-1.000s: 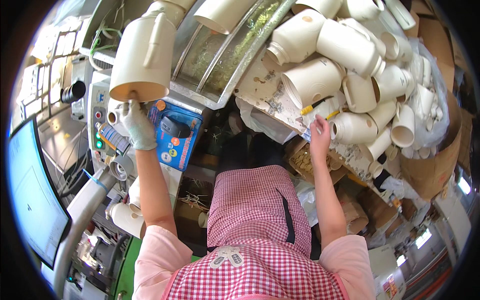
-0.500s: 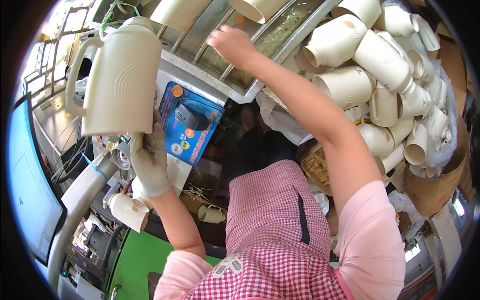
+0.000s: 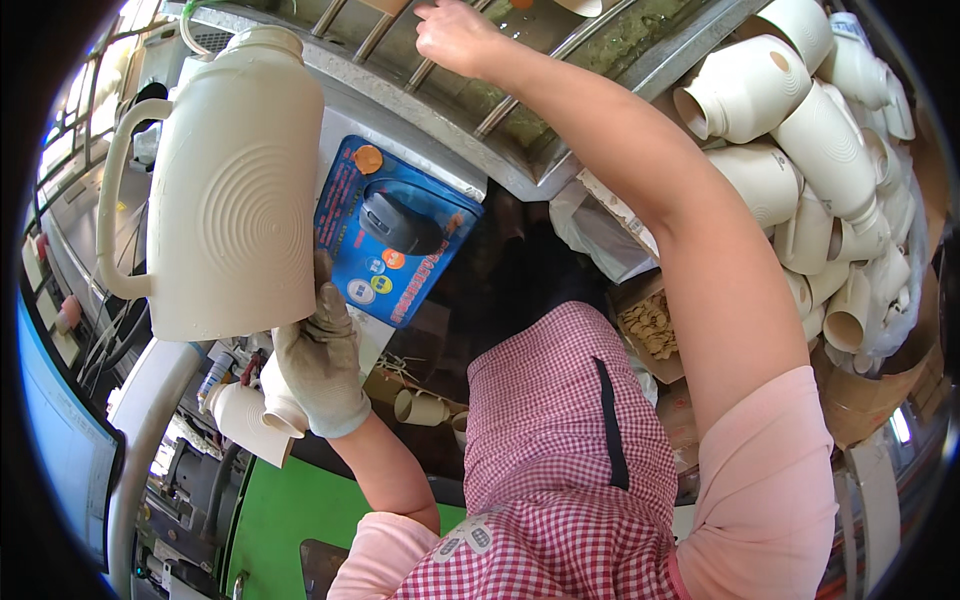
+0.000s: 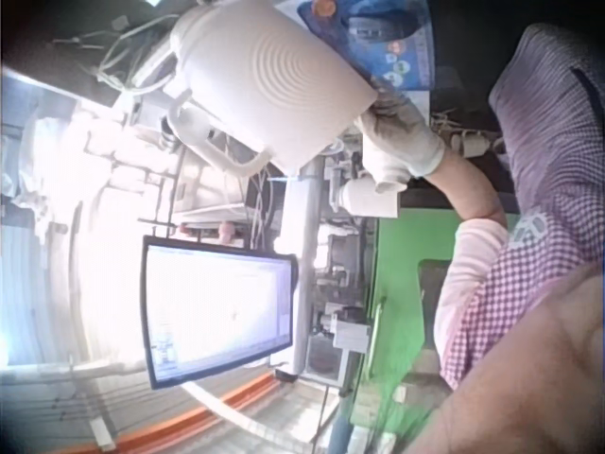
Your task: The person assembles white ceramic pitchers by inserting a small wooden disc into the spout and attaching a handle. They handle each pitcher one at a time, inspect the interior, and place the finished units onto a conveyor belt.
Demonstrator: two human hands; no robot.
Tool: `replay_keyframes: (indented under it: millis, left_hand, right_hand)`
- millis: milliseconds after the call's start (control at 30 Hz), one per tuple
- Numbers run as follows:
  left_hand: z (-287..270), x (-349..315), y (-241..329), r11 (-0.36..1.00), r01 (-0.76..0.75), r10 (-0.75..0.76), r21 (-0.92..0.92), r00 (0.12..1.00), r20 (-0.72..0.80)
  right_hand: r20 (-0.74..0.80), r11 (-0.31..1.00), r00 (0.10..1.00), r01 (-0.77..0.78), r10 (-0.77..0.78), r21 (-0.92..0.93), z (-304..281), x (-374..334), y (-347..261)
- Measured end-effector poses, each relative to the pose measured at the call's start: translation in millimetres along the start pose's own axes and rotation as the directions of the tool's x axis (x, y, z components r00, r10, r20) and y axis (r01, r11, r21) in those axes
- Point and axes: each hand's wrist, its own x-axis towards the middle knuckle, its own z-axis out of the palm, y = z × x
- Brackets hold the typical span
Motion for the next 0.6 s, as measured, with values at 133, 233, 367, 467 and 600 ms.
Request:
replay_keyframes:
  millis: [133, 233, 367, 467, 600]
  left_hand:
    - [-1.8, 3.3, -0.8, 0.974, -0.072, 0.083, 0.213, 0.996, -0.044]
    - [-2.7, 4.9, -6.0, 0.97, -0.076, 0.086, 0.232, 0.996, -0.036]
    - [-5.7, 4.2, -10.0, 0.891, -0.066, 0.157, 0.449, 0.973, -0.169]
    - [-10.8, 5.0, -6.9, 0.928, -0.053, 0.094, 0.368, 0.991, -0.093]
    - [-16.1, 6.4, -1.9, 0.977, 0.009, -0.001, 0.211, 0.999, -0.036]
  right_hand:
    - [0.103, 0.998, 0.993, 0.064, -0.064, 0.004, -5.9, 4.4, -3.8]
    - [0.168, 0.998, 0.984, 0.059, -0.061, 0.016, -17.5, 6.7, -5.4]
    - [0.361, 0.992, 0.924, 0.122, -0.127, 0.036, -36.2, 4.2, 1.6]
    - [0.205, 0.993, 0.972, 0.106, -0.115, 0.053, -49.0, 2.6, 6.2]
    - [0.079, 0.99, 0.987, 0.138, -0.14, 0.034, -64.7, -1.1, 11.0]
